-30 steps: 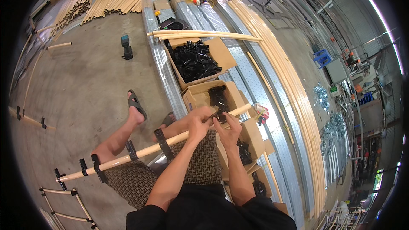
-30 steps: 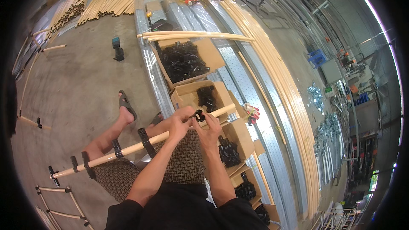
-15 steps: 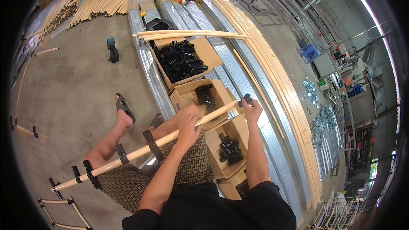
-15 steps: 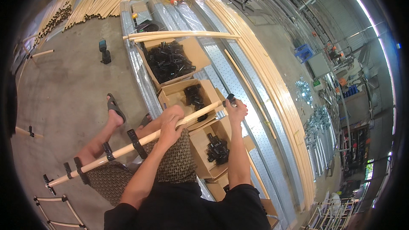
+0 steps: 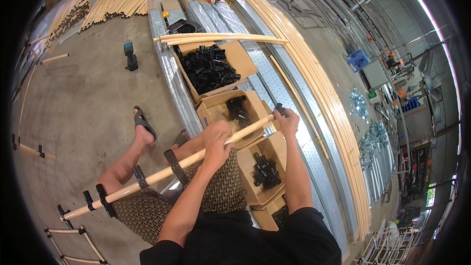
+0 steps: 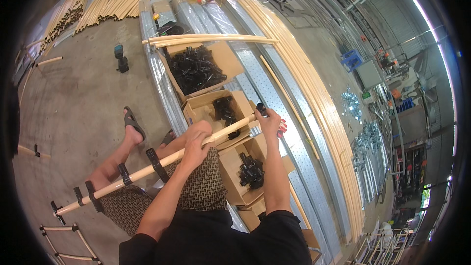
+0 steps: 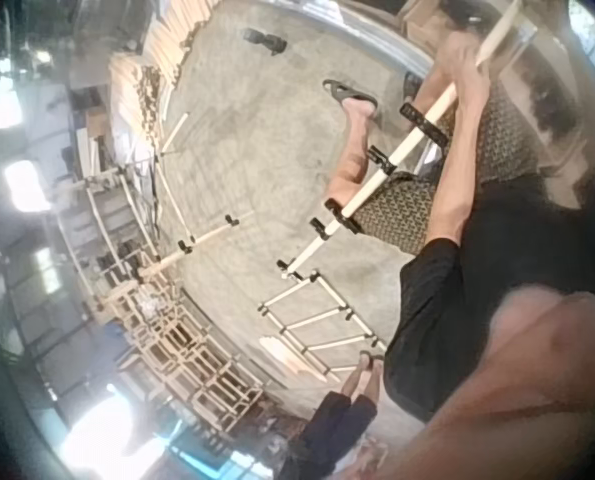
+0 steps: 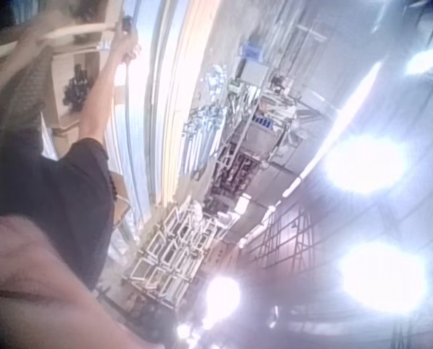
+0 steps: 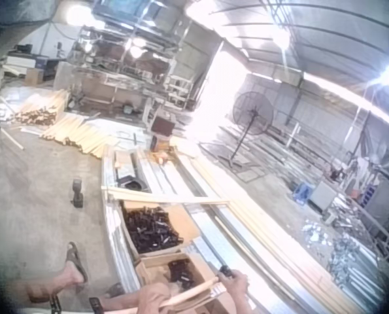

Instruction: The person attaches black plastic connectors to a long wooden pole. They take the connectors from open cardboard boxes and slide them onto the pole by hand, positioning several of them along its length.

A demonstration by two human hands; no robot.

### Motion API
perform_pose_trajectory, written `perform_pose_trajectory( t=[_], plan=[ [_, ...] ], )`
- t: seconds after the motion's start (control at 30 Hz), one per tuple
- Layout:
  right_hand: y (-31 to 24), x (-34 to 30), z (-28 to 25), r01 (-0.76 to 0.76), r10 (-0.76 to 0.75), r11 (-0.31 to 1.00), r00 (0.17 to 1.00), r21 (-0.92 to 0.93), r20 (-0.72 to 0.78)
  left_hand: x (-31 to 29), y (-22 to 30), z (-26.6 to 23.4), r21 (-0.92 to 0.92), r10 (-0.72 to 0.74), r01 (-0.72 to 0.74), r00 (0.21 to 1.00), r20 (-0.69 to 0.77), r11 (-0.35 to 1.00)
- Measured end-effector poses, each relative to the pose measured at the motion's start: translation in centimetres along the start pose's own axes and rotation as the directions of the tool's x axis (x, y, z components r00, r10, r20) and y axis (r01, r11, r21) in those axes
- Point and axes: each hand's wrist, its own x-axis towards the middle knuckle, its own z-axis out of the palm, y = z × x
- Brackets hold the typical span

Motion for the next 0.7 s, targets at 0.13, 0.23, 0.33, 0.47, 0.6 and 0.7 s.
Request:
perform_pose_trajectory(
  t=[0.13, 0.23, 0.33, 0.47, 0.6, 0.7],
  plan=[
    [-0.9, 0.3, -0.4, -0.030, 0.027, 0.999, 0.990, 0.023, 0.138, -0.1, -0.3, 0.1, 0.005, 0.007, -0.007, 1.000, -0.001, 1.000],
    [-1.3, -0.3, -0.2, 0.018, -0.015, 1.000, 0.989, -0.024, 0.148, -0.2, -0.4, 0.4, 0.000, 0.006, -0.006, 1.000, 0.010, 1.000],
    [-2.7, -0.6, 0.0, 0.022, -0.008, 0.996, 0.987, -0.083, 0.160, -0.2, -0.6, 0.3, 0.005, 0.002, -0.002, 1.000, 0.016, 1.000],
    [-4.2, -0.7, -0.1, -0.013, 0.030, 0.997, 0.979, -0.081, 0.203, -0.1, -0.5, 0.2, -0.069, -0.035, 0.039, 0.998, 0.059, 0.997],
    [-8.1, -2.9, 0.6, -0.092, 0.111, 0.993, 0.943, -0.076, 0.312, -0.2, -0.7, 0.0, -0.038, -0.011, 0.013, 0.998, 0.056, 0.999],
    [-11.0, -4.7, 1.5, 0.056, -0.035, 0.996, 0.959, -0.067, 0.281, 0.2, -1.6, -0.1, -0.012, 0.039, -0.038, 0.998, 0.047, 0.999]
  ],
)
